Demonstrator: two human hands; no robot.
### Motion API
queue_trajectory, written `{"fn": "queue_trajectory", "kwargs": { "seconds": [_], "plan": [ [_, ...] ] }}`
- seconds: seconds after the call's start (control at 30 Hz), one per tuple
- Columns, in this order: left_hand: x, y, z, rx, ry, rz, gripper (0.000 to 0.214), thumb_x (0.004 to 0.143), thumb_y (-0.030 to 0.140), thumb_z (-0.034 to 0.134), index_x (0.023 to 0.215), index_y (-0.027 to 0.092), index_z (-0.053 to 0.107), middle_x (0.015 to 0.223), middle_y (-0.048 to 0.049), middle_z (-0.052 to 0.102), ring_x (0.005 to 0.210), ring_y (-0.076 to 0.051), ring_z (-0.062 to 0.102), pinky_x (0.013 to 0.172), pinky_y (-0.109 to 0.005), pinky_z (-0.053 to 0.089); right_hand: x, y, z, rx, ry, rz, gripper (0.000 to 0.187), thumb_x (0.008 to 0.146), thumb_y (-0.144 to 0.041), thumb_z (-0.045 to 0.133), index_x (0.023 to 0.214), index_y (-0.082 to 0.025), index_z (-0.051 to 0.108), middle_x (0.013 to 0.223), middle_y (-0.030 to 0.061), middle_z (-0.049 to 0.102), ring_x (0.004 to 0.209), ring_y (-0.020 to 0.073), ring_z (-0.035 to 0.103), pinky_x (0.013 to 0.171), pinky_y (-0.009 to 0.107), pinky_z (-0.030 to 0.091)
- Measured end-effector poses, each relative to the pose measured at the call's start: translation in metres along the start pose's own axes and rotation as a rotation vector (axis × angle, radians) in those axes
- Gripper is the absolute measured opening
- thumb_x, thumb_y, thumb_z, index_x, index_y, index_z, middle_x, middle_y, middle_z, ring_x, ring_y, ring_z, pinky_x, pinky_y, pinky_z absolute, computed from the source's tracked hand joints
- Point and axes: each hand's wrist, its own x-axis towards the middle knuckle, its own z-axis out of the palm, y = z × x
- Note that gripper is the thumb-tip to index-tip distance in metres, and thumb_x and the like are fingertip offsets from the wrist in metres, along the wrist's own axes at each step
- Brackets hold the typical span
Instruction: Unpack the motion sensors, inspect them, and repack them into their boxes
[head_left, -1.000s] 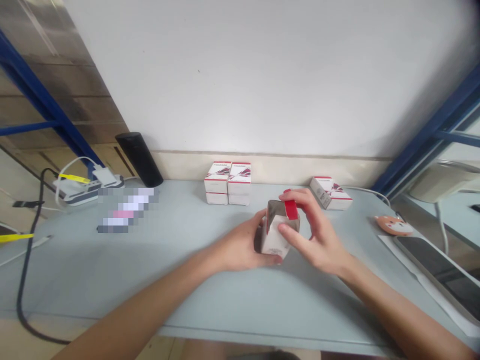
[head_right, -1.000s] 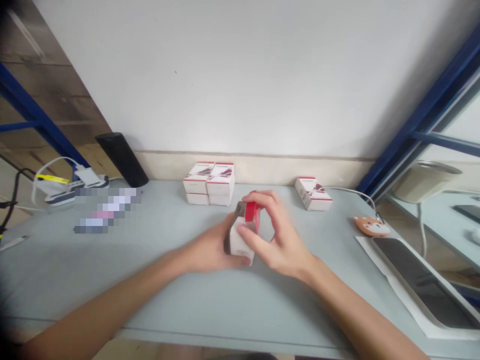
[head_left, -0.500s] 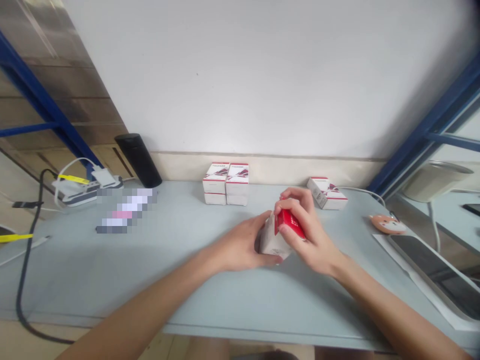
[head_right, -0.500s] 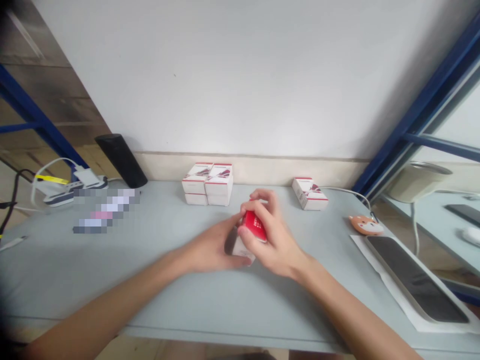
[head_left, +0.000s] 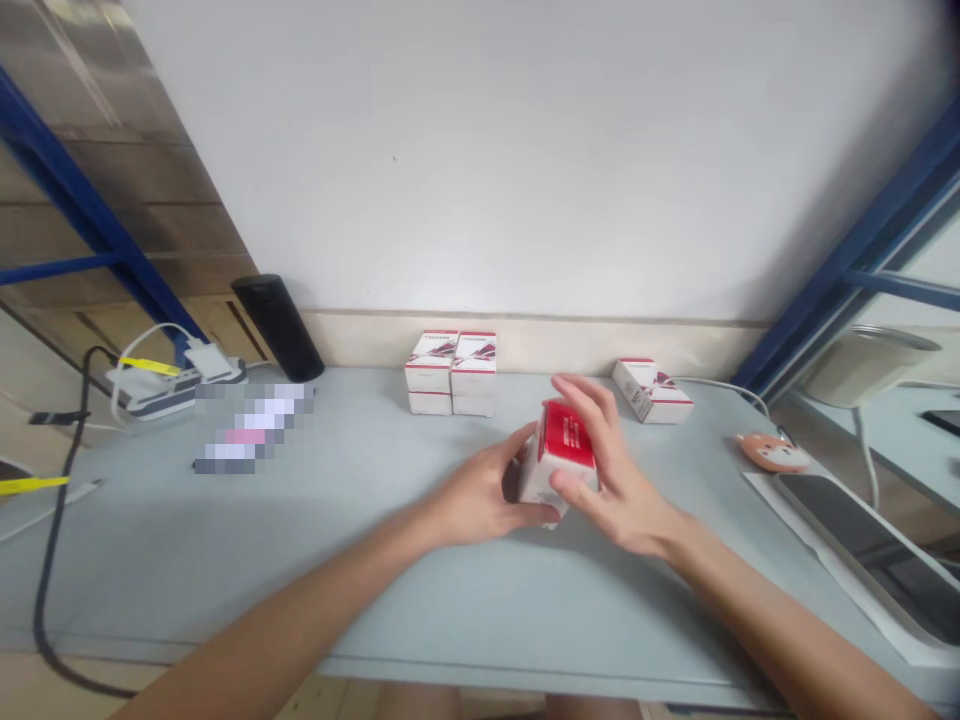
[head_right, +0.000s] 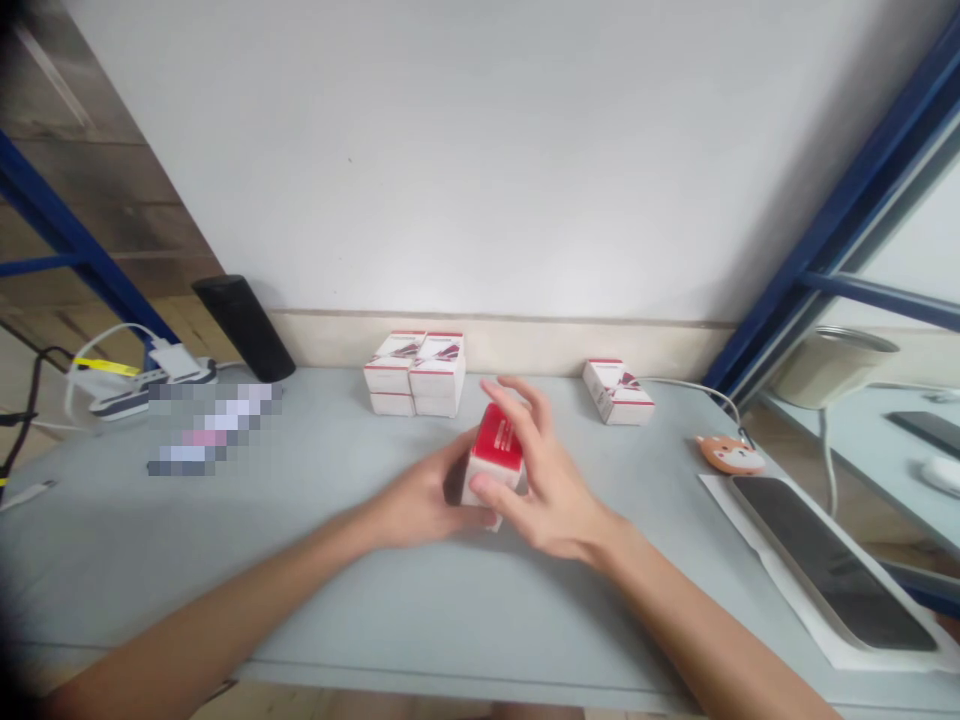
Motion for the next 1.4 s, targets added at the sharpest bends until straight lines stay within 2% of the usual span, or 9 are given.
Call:
{"fn": "queue_trajectory", "kwargs": {
  "seconds": [0.1, 0.27, 0.43, 0.57, 0.7, 0.9, 1.03, 1.13, 1.4],
  "plan": [
    [0.004, -0.011, -0.006, -0.137, 0.147, -0.046, 0.081, 0.086, 0.055, 0.078, 0.153, 0.026, 0.043, 0.126, -0.0115, 0.074, 0.111, -0.03, 0.071, 0.09, -0.041, 0.057, -0.002, 0.016, 0.008, 0.023, 0.005, 0.059, 0.101, 0.097, -0.053, 0.065, 0.169, -0.037, -0.005, 0.175, 0.0151, 0.007, 0.15, 0.038, 0.041, 0.117, 0.062, 0.045],
    [0.017, -0.001, -0.037, -0.477, 0.519, -0.053, 0.059, 0.095, 0.062, 0.063, 0.138, 0.022, 0.058, 0.13, -0.0119, 0.073, 0.108, -0.027, 0.073, 0.082, -0.033, 0.06, 0.002, 0.03, 0.015, -0.062, 0.055, 0.114, 0.089, 0.103, -0.049, 0.057, 0.168, -0.041, -0.003, 0.173, 0.0157, 0.009, 0.14, 0.0352, 0.054, 0.112, 0.062, 0.05],
    [0.02, 0.026, -0.08, -0.952, 0.492, -0.169, 0.067, 0.102, 0.063, 0.042, 0.135, 0.009, 0.064, 0.117, -0.0219, 0.076, 0.081, -0.024, 0.073, 0.069, -0.034, 0.061, 0.005, 0.039, 0.017, -0.124, 0.102, 0.152, 0.078, 0.105, -0.045, 0.051, 0.167, -0.042, 0.004, 0.167, 0.0152, 0.015, 0.136, 0.0324, 0.058, 0.109, 0.059, 0.053],
    [0.016, 0.029, -0.092, -1.127, 0.418, -0.158, 0.06, 0.099, 0.053, 0.056, 0.136, 0.006, 0.064, 0.13, -0.0243, 0.071, 0.102, -0.026, 0.074, 0.083, -0.033, 0.063, 0.004, 0.049, 0.022, -0.129, 0.123, 0.188, 0.076, 0.104, -0.041, 0.05, 0.166, -0.041, 0.007, 0.161, 0.0145, 0.02, 0.13, 0.0287, 0.06, 0.108, 0.056, 0.056],
    [0.021, 0.012, -0.084, -0.839, 0.533, -0.084, 0.035, 0.088, 0.025, 0.076, 0.119, 0.008, 0.072, 0.127, -0.0196, 0.074, 0.094, -0.018, 0.074, 0.088, -0.027, 0.061, 0.004, 0.06, 0.023, -0.166, 0.127, 0.2, 0.074, 0.102, -0.038, 0.05, 0.166, -0.04, 0.011, 0.154, 0.0142, 0.025, 0.125, 0.0262, 0.061, 0.106, 0.053, 0.057],
    [0.024, -0.006, -0.081, -0.17, 0.604, -0.219, 0.058, 0.08, 0.07, 0.073, 0.082, 0.013, 0.069, 0.083, -0.0138, 0.078, 0.047, -0.013, 0.059, 0.044, -0.026, 0.045, 0.014, 0.088, -0.008, -0.452, 0.355, 0.198, 0.054, 0.097, -0.036, 0.055, 0.15, -0.028, 0.046, 0.14, 0.0153, 0.043, 0.129, 0.0324, 0.056, 0.112, 0.057, 0.048],
    [0.021, -0.01, -0.093, 0.115, 0.662, -0.351, 0.069, 0.088, 0.084, 0.044, 0.066, 0.019, 0.06, 0.06, -0.0051, 0.066, 0.042, -0.013, 0.05, 0.042, -0.026, 0.033, 0.012, 0.115, -0.035, -0.699, 0.453, 0.398, 0.046, 0.095, -0.031, 0.055, 0.139, -0.022, 0.059, 0.135, 0.0186, 0.05, 0.125, 0.0354, 0.056, 0.107, 0.054, 0.049],
    [0.02, -0.017, -0.107, 0.272, 0.806, -0.337, 0.065, 0.081, 0.081, 0.058, 0.056, 0.023, 0.047, 0.049, 0.0012, 0.049, 0.048, -0.015, 0.047, 0.048, -0.026, 0.03, 0.004, 0.132, -0.044, -0.852, 0.429, 0.509, 0.052, 0.094, -0.034, 0.056, 0.143, -0.017, 0.057, 0.137, 0.023, 0.051, 0.13, 0.039, 0.053, 0.108, 0.054, 0.046],
    [0.029, -0.043, -0.12, 0.483, 1.0, -0.117, 0.043, 0.082, 0.058, 0.071, 0.093, 0.027, 0.044, 0.08, 0.0042, 0.05, 0.071, -0.017, 0.053, 0.068, -0.027, 0.041, -0.01, 0.151, -0.046, -0.932, 0.329, 0.704, 0.062, 0.096, -0.039, 0.056, 0.152, -0.012, 0.048, 0.146, 0.0305, 0.048, 0.137, 0.0427, 0.05, 0.109, 0.052, 0.041]
  ]
}}
